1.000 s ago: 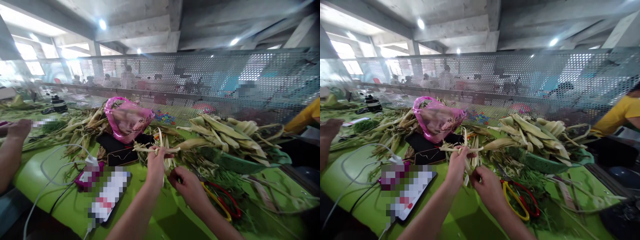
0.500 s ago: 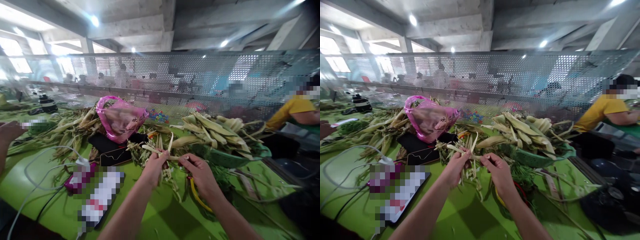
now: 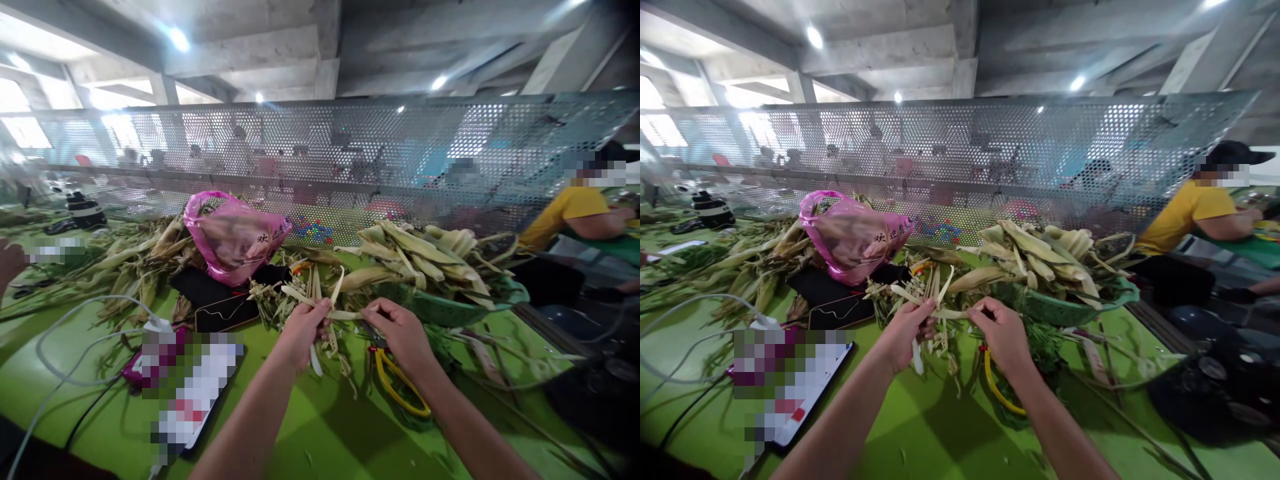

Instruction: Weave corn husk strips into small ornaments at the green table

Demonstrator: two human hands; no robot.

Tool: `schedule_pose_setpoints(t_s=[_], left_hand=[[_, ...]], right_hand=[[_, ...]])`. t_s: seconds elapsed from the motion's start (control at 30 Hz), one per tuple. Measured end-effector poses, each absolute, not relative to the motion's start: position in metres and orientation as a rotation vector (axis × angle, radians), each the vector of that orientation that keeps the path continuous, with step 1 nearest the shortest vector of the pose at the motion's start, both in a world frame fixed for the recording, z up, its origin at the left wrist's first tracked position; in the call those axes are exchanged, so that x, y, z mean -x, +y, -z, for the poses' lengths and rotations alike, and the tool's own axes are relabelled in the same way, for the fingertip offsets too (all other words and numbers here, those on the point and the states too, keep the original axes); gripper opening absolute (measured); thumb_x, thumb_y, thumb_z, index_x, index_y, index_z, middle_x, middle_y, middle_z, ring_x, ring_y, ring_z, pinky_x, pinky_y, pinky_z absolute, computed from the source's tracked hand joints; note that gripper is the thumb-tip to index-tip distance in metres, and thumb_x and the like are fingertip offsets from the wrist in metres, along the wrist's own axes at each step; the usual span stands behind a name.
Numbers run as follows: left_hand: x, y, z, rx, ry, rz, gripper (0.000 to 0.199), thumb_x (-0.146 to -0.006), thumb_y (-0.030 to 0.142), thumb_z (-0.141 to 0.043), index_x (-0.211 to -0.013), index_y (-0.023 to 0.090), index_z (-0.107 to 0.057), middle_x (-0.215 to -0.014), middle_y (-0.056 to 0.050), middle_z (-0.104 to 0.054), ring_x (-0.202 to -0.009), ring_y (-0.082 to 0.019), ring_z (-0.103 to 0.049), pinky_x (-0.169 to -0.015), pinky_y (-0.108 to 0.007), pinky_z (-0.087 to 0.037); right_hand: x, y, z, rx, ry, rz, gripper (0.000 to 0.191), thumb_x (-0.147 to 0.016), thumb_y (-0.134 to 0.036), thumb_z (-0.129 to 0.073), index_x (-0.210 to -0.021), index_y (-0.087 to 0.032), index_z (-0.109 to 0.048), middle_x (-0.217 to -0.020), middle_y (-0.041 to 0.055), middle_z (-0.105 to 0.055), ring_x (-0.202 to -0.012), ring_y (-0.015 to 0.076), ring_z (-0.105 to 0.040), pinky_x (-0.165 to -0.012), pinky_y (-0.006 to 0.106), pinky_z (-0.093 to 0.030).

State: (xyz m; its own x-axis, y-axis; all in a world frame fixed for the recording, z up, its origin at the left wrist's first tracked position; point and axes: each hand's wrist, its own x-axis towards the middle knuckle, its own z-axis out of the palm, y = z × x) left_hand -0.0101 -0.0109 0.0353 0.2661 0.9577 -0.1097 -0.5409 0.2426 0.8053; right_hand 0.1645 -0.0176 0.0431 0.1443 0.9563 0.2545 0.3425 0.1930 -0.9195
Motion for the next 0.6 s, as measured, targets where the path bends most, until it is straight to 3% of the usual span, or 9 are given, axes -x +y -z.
schedule_pose_setpoints(t_s=[0.13,0.23,0.33,0.5,0.6], left_hand=[[0.007,-0.014,-0.032,-0.995,0.775,-1.127,0.039,-0.066,0.049,-0.071,-0.072,0.014,-0.056,-0.055,0.005,-0.043,-0.050,-0.005,-0.035,-0.048,-0.020,-0.025],[0.004,-0.018,-0.031,-1.029,0.765,-1.067,0.043,-0.068,0.054,-0.068,-0.076,0.013,-0.060,-0.062,0.001,-0.049,-0.054,-0.007,-0.041,-0.051,-0.020,-0.030],[0.001,-0.021,-0.031,-0.969,0.737,-1.058,0.046,-0.072,0.059,-0.061,-0.080,0.013,-0.060,-0.070,-0.001,-0.053,-0.058,-0.008,-0.044,-0.052,-0.020,-0.032],[0.000,-0.024,-0.037,-0.976,0.687,-1.021,0.040,-0.070,0.052,-0.067,-0.071,0.016,-0.050,-0.057,0.007,-0.034,-0.050,-0.005,-0.030,-0.047,-0.019,-0.018],[0.002,-0.025,-0.041,-1.012,0.688,-0.990,0.040,-0.070,0.052,-0.066,-0.070,0.017,-0.047,-0.057,0.007,-0.033,-0.050,-0.006,-0.029,-0.048,-0.019,-0.018]], right_hand=[[-0.159,-0.022,-0.049,1.281,-1.465,-0.906,0.035,-0.069,-0.042,-0.071,-0.095,-0.019,-0.068,-0.091,0.0057,-0.067,-0.081,0.0202,-0.058,-0.072,0.032,-0.046],[-0.153,-0.025,-0.048,1.146,-1.294,-1.196,0.032,-0.072,-0.045,-0.070,-0.086,-0.017,-0.067,-0.082,0.0052,-0.068,-0.075,0.0198,-0.061,-0.073,0.034,-0.049],[-0.152,-0.025,-0.044,1.105,-1.171,-1.191,0.030,-0.067,-0.041,-0.076,-0.080,-0.016,-0.067,-0.075,0.0036,-0.067,-0.068,0.0179,-0.060,-0.069,0.032,-0.049],[-0.151,-0.023,-0.042,1.074,-1.080,-1.153,0.030,-0.066,-0.041,-0.077,-0.080,-0.017,-0.067,-0.072,0.0023,-0.068,-0.065,0.0171,-0.060,-0.068,0.031,-0.048],[-0.151,-0.023,-0.043,1.071,-1.067,-1.138,0.033,-0.066,-0.046,-0.075,-0.082,-0.018,-0.066,-0.071,0.0012,-0.067,-0.062,0.0171,-0.059,-0.066,0.032,-0.048]])
